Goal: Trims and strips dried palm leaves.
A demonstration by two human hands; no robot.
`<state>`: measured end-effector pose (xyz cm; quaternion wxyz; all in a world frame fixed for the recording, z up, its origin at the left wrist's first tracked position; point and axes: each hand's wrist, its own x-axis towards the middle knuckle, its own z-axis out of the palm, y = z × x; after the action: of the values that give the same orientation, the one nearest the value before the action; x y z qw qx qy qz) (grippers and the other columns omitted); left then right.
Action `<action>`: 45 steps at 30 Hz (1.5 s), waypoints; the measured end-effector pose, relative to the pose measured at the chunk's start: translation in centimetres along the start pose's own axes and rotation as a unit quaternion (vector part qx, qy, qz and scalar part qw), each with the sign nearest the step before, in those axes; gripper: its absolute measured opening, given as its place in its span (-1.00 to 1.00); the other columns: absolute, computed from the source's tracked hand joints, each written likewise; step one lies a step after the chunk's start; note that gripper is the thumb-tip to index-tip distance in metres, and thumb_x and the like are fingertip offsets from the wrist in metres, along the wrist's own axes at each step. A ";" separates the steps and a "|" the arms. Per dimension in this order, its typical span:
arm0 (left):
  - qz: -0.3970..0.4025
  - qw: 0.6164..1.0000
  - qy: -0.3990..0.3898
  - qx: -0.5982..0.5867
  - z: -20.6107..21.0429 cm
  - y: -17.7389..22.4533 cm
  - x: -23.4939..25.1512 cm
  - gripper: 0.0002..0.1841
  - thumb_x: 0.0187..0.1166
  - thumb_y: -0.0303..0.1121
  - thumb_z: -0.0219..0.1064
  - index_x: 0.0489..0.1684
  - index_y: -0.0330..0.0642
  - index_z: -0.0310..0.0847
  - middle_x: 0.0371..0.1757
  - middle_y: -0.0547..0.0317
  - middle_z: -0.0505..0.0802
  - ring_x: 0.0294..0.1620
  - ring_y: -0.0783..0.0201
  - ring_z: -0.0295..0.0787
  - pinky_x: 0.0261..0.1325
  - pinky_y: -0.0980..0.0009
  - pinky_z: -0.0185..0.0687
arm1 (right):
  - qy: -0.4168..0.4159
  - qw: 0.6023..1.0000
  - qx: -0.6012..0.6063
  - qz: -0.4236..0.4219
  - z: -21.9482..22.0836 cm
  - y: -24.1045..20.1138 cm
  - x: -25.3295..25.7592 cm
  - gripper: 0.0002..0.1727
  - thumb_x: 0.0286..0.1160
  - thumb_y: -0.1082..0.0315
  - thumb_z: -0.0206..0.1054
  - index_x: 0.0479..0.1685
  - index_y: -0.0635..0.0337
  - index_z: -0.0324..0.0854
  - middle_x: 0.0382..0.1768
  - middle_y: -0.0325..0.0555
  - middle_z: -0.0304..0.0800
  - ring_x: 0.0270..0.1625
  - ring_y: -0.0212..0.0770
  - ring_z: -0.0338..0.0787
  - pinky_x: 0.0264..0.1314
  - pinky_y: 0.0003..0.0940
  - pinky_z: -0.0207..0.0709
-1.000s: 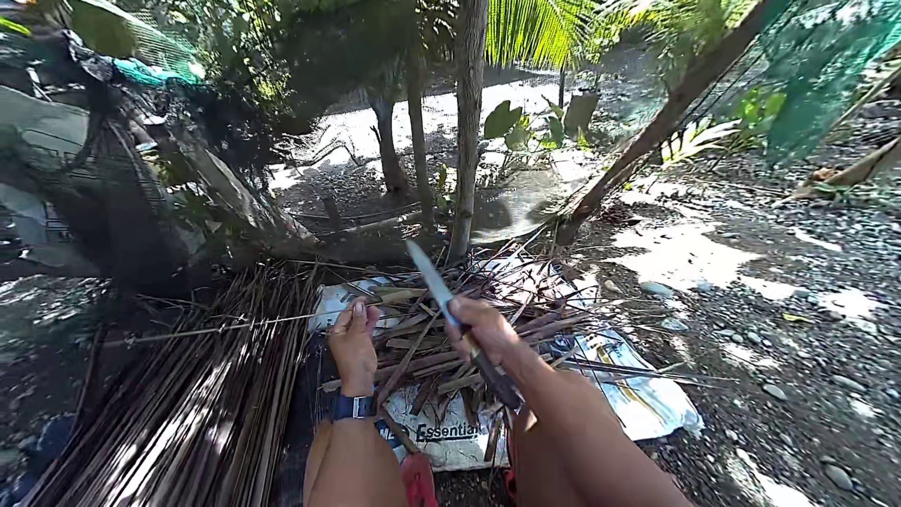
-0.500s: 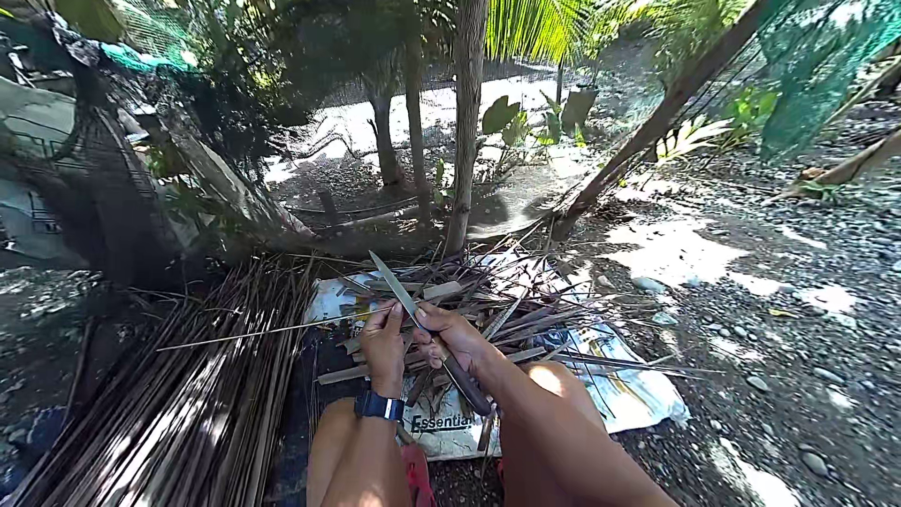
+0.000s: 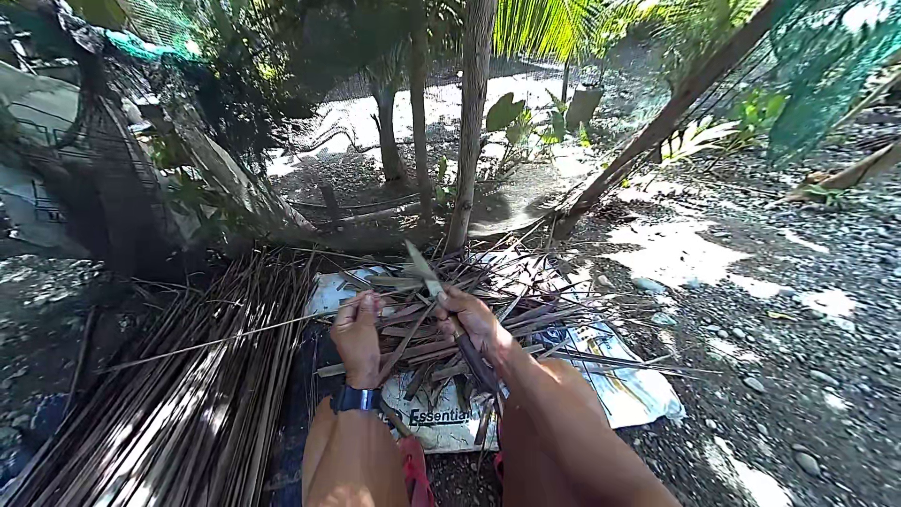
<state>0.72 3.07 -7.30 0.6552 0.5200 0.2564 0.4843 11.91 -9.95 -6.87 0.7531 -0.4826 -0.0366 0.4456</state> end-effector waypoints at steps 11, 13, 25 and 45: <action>0.020 0.999 -0.029 -0.007 -1.4 0.5 0.6 -0.86 0.63 -0.70 0.13 -0.04 -0.46 0.58 -0.29 0.30 0.85 -0.28 0.50 0.85 -0.03 0.53 0.83 | -0.104 0.994 -0.028 0.032 -0.7 -0.4 -2.3 -0.63 0.91 0.32 -0.26 0.48 0.18 0.29 -0.68 -0.35 0.43 -0.80 -0.50 0.48 -0.77 -0.63 0.45; 0.029 0.998 -0.057 -0.002 -0.6 -0.1 -0.2 -0.86 0.62 -0.71 0.13 -0.04 -0.50 0.59 -0.25 0.26 0.85 -0.23 0.49 0.86 0.03 0.50 0.83 | -0.165 0.985 -0.034 0.047 0.3 0.4 -2.4 -0.62 0.85 0.36 -0.23 0.53 0.13 0.25 -0.69 -0.37 0.46 -0.79 -0.50 0.51 -0.76 -0.64 0.47; 0.068 0.994 -0.089 -0.011 0.9 -1.5 -1.6 -0.85 0.57 -0.71 0.15 -0.09 -0.51 0.63 -0.23 0.28 0.89 -0.21 0.49 0.88 0.04 0.50 0.83 | -0.112 0.993 0.027 0.035 1.8 0.8 -1.1 -0.79 0.92 0.37 -0.20 0.27 0.10 0.28 -0.70 -0.30 0.42 -0.80 -0.44 0.49 -0.79 -0.60 0.45; 0.029 0.997 0.072 -0.015 -3.9 2.1 2.6 -0.88 0.77 -0.61 0.01 0.00 -0.38 0.47 -0.35 0.31 0.79 -0.32 0.50 0.82 -0.10 0.54 0.79 | 0.037 0.999 -0.015 0.025 -1.9 -0.9 -1.7 -0.74 0.90 0.36 -0.15 0.37 0.16 0.30 -0.63 -0.27 0.40 -0.77 -0.44 0.43 -0.79 -0.59 0.37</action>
<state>-2.30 7.10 -6.14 0.6285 0.4813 0.2800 0.5431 12.37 -12.60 -6.49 0.7354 -0.5110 -0.0033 0.4451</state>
